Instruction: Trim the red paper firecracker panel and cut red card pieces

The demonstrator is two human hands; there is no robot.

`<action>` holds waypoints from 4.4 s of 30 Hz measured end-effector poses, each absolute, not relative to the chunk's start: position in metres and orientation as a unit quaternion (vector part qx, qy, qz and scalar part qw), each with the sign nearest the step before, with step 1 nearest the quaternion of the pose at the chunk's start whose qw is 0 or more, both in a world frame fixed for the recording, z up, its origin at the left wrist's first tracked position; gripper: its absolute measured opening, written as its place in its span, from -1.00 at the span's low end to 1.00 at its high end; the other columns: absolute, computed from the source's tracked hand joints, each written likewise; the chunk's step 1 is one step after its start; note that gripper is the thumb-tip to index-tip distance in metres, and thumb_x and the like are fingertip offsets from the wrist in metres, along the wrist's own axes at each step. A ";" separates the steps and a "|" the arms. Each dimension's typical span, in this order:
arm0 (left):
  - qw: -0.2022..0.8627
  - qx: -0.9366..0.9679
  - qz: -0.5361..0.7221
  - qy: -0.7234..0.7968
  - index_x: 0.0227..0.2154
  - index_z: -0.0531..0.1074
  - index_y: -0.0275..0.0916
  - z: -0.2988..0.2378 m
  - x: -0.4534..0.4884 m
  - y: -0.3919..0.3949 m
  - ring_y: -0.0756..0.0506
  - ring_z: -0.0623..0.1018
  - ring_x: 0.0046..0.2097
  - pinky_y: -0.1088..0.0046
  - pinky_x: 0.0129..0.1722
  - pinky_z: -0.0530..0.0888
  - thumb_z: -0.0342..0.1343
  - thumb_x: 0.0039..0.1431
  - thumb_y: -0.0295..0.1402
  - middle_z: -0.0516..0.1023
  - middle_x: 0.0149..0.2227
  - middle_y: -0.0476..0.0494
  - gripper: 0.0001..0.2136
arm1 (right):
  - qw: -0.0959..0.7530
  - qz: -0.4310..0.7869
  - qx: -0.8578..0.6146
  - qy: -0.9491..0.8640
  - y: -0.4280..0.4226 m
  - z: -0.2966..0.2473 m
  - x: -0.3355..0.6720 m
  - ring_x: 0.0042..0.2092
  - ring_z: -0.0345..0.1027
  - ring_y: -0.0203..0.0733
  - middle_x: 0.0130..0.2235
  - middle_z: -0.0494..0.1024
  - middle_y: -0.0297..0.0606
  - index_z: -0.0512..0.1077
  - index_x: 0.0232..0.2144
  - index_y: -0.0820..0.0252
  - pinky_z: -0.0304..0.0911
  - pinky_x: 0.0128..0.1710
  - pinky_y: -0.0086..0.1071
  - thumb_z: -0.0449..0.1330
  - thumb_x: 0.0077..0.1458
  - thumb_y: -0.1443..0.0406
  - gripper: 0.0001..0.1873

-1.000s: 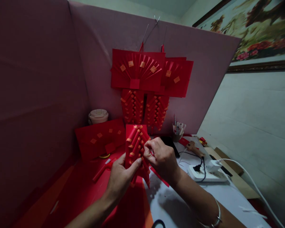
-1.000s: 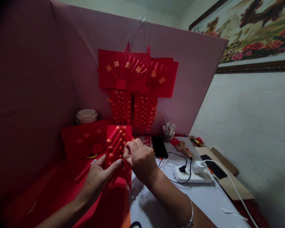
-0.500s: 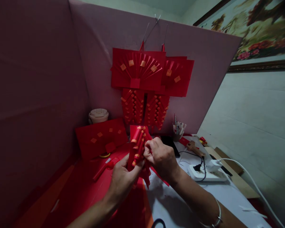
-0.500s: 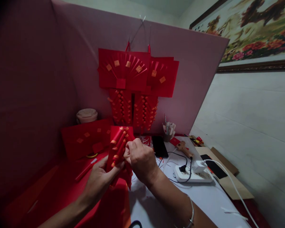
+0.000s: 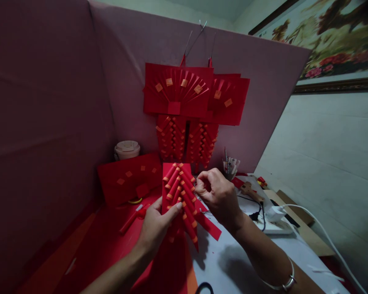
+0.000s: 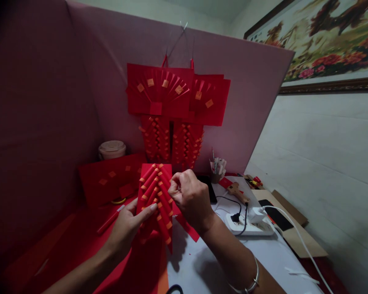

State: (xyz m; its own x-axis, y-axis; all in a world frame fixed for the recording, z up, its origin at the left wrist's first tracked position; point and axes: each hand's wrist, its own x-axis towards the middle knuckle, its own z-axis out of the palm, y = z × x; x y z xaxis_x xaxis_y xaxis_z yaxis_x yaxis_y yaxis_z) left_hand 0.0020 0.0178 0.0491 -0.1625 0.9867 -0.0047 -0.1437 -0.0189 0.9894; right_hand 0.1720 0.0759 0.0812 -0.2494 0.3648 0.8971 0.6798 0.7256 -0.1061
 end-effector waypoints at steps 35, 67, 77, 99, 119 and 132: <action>0.626 0.407 0.529 0.402 -0.16 0.56 -0.22 0.037 -0.001 0.021 -0.17 0.62 -0.28 0.37 -0.29 0.55 0.40 -0.07 -0.24 0.66 -0.29 -0.17 -0.62 | 0.531 0.455 -0.404 -0.590 0.112 0.079 0.180 -0.63 0.24 -0.35 -0.57 0.42 -0.39 0.47 -0.35 0.24 0.17 -0.65 -0.50 0.19 0.04 -0.03 -0.57; 0.613 0.431 0.535 0.390 -0.32 0.63 -0.24 0.037 0.001 0.024 -0.02 0.51 -0.43 0.52 -0.39 0.45 0.44 -0.11 -0.25 0.59 -0.47 -0.06 -0.73 | 0.602 0.226 -0.414 -0.644 0.090 0.087 0.178 -0.36 0.41 -0.18 -0.36 0.56 -0.26 0.52 -0.27 0.19 0.26 -0.42 -0.42 0.16 0.21 0.15 -0.76; 0.610 0.425 0.539 0.396 -0.37 0.62 -0.25 0.037 0.000 0.025 -0.02 0.52 -0.45 0.54 -0.45 0.42 0.45 -0.15 -0.23 0.60 -0.46 -0.07 -0.72 | 0.584 0.270 -0.396 -0.655 0.089 0.090 0.181 -0.36 0.43 -0.20 -0.36 0.59 -0.27 0.49 -0.25 0.20 0.30 -0.39 -0.43 0.14 0.23 0.14 -0.75; 0.610 0.427 0.543 0.389 -0.36 0.62 -0.24 0.039 0.001 0.024 0.02 0.45 -0.48 0.56 -0.49 0.37 0.43 -0.09 -0.24 0.54 -0.52 -0.02 -0.76 | 0.585 0.218 -0.408 -0.666 0.086 0.088 0.177 -0.30 0.49 -0.14 -0.30 0.63 -0.24 0.52 -0.24 0.18 0.35 -0.28 -0.36 0.19 0.19 0.22 -0.82; 0.620 0.404 0.551 0.387 -0.35 0.62 -0.26 0.038 0.000 0.025 -0.04 0.53 -0.41 0.51 -0.40 0.45 0.44 -0.13 -0.27 0.61 -0.44 -0.10 -0.74 | 0.553 0.329 -0.390 -0.659 0.091 0.087 0.178 -0.42 0.44 -0.21 -0.39 0.60 -0.27 0.50 -0.26 0.21 0.37 -0.43 -0.41 0.15 0.20 0.12 -0.73; 0.628 0.400 0.553 0.374 -0.38 0.62 -0.25 0.040 0.002 0.025 -0.01 0.51 -0.45 0.54 -0.44 0.44 0.44 -0.12 -0.29 0.58 -0.49 -0.07 -0.77 | 0.561 0.258 -0.413 -0.670 0.087 0.088 0.176 -0.37 0.46 -0.17 -0.40 0.59 -0.27 0.53 -0.31 0.17 0.35 -0.40 -0.41 0.19 0.17 0.16 -0.78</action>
